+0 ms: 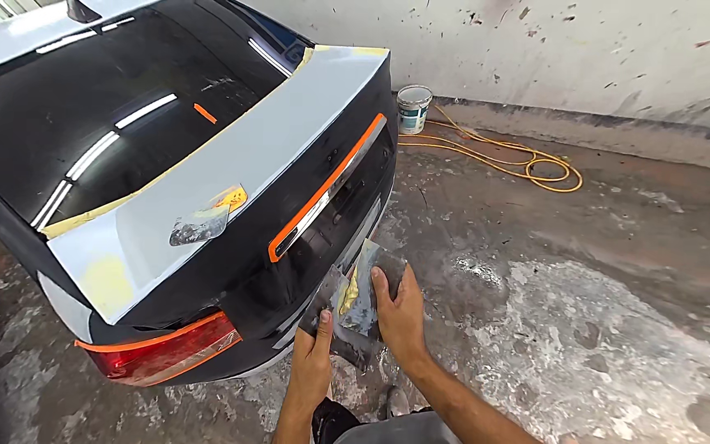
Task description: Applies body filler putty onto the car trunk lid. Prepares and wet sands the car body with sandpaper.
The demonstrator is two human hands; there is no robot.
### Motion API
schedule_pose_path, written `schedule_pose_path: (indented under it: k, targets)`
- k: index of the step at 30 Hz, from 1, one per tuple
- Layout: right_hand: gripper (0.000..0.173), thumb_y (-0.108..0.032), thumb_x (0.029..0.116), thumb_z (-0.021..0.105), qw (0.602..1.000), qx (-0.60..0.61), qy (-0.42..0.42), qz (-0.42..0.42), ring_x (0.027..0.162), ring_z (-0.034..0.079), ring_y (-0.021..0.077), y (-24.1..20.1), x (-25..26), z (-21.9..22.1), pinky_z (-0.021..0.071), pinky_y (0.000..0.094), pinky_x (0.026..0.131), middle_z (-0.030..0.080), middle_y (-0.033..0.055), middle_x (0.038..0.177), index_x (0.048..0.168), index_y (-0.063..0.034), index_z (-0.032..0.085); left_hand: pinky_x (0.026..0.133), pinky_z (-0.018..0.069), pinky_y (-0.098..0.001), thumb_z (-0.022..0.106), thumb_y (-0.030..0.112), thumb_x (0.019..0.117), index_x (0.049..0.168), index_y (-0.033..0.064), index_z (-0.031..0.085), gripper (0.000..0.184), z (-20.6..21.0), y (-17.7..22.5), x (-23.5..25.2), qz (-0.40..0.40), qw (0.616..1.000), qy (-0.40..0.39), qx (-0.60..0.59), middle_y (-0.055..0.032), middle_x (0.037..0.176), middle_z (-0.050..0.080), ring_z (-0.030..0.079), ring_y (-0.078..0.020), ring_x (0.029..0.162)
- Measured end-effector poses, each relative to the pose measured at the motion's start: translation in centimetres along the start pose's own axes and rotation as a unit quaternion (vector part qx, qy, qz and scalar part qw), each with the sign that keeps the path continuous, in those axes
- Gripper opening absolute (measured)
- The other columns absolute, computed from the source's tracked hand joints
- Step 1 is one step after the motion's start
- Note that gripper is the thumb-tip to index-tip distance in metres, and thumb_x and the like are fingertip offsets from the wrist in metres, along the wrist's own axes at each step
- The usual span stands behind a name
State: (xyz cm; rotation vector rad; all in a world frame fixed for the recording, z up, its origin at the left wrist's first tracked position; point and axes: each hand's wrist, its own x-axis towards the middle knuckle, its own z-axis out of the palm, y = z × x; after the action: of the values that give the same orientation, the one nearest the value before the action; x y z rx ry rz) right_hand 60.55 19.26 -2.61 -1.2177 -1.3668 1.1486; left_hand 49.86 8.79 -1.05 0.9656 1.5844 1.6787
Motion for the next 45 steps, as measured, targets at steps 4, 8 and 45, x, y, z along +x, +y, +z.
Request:
schedule_pose_path:
  k: [4,8,45]
  targets:
    - [0.033,-0.028,0.1007,0.061,1.000,0.019,-0.013,0.000,0.082,0.071,0.0097,1.0,-1.3,0.1,0.0603,0.0301,0.076,0.071,0.0032,0.091,0.124,-0.0040,0.060,0.091,0.0581,-0.0267,0.048,0.028,0.1061,0.132,-0.0027,0.050,0.040,0.2,-0.9,0.4,-0.021,1.000,0.000,-0.012,-0.0044,0.111,0.068,0.068,-0.0075,0.102]
    - [0.029,-0.030,0.1012,0.063,1.000,0.006,0.002,0.013,0.076,0.069,0.0118,0.3,0.0,-0.1,0.0587,0.0342,0.070,0.069,0.0023,0.086,0.123,-0.0097,0.061,0.072,0.0632,-0.0291,0.047,0.026,0.1060,0.130,0.0009,0.050,0.035,0.7,0.1,0.1,-0.052,0.999,-0.004,-0.008,-0.0033,0.104,0.071,0.072,-0.0110,0.090]
    - [0.019,-0.010,0.1040,0.055,0.973,0.161,-0.005,-0.163,0.084,0.070,0.0045,-0.2,0.5,-3.1,0.0598,0.0215,0.075,0.073,-0.0007,0.097,0.116,-0.0041,0.069,0.065,0.0627,-0.0288,0.063,0.015,0.1012,0.105,-0.0031,0.063,0.018,7.0,0.1,3.9,-0.017,0.943,0.324,-0.079,-0.0083,0.079,0.071,0.072,-0.0127,0.068]
